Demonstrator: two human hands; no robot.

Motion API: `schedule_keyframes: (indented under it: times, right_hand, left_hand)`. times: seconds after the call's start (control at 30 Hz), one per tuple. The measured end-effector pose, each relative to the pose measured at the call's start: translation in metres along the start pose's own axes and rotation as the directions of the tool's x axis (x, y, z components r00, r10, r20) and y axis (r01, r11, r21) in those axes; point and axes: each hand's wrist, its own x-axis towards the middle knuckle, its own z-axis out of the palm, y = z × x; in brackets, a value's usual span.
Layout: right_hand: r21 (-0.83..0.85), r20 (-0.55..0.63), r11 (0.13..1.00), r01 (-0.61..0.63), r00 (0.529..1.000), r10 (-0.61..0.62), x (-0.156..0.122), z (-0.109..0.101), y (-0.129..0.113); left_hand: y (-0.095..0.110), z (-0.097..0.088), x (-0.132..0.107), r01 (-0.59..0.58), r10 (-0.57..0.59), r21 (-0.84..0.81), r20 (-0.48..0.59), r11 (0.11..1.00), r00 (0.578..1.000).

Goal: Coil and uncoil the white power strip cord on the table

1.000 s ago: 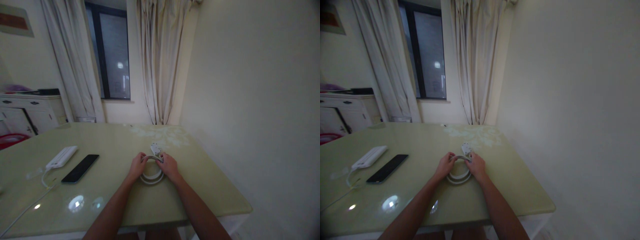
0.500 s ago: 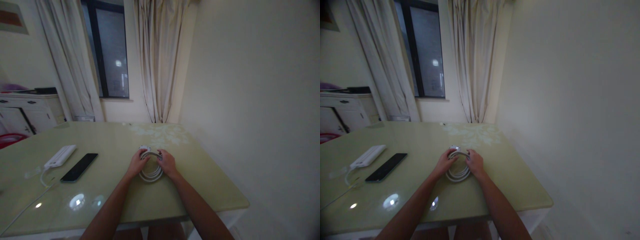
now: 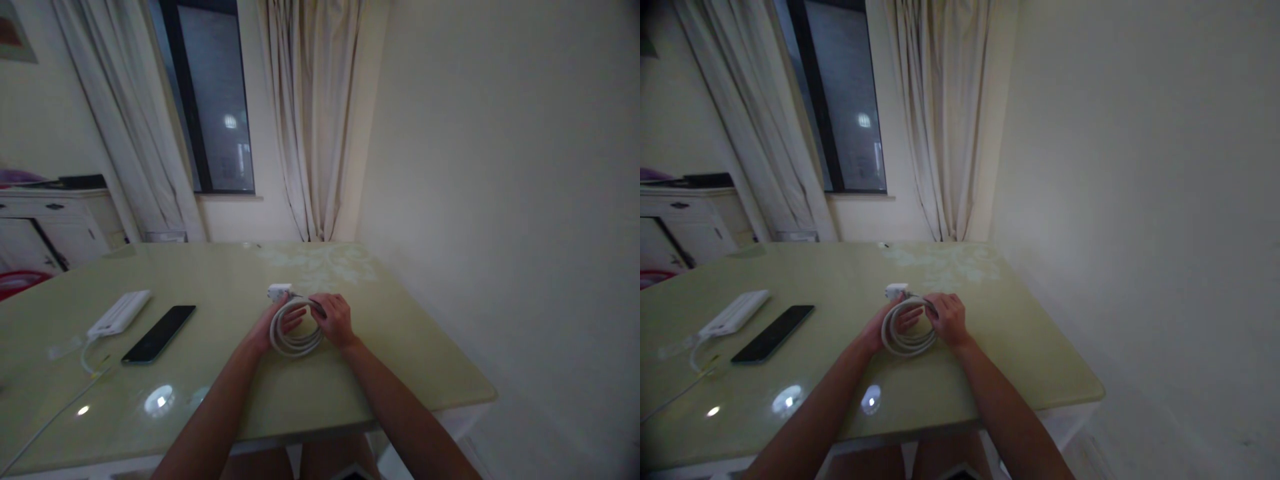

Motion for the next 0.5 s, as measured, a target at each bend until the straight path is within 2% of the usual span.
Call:
schedule_keyframes:
  times: [0.07,0.13,0.2,0.33,0.4,0.5]
  right_hand:
    - [0.027,0.004,0.999,0.035,0.999,-0.035,0.001,-0.001,-0.001]
    - [0.053,0.036,0.999,0.003,0.999,-0.005,0.002,-0.002,-0.003]
    - [0.063,0.095,0.992,-0.113,0.99,0.107,0.002,-0.002,-0.004]
    - [0.121,0.165,0.92,-0.373,0.921,0.352,0.003,-0.003,-0.002]
    - [0.208,0.126,0.881,-0.424,0.905,0.406,0.004,-0.003,0.0]
    - [0.318,0.013,0.814,-0.487,0.86,0.51,0.006,-0.002,0.004]
  left_hand:
    - [0.0,-0.001,0.001,-0.134,0.134,-0.024,-0.011,0.991,0.991]
    - [0.001,-0.002,0.001,-0.227,0.226,-0.031,-0.039,0.973,0.973]
    - [0.002,-0.002,-0.001,-0.247,0.245,-0.046,-0.041,0.968,0.969]
    - [0.003,-0.002,-0.003,-0.249,0.246,-0.07,-0.051,0.966,0.968]
    - [0.006,-0.003,-0.002,-0.287,0.272,-0.112,-0.136,0.951,0.953]
    - [0.014,-0.008,0.001,-0.413,0.337,-0.234,-0.306,0.88,0.89]
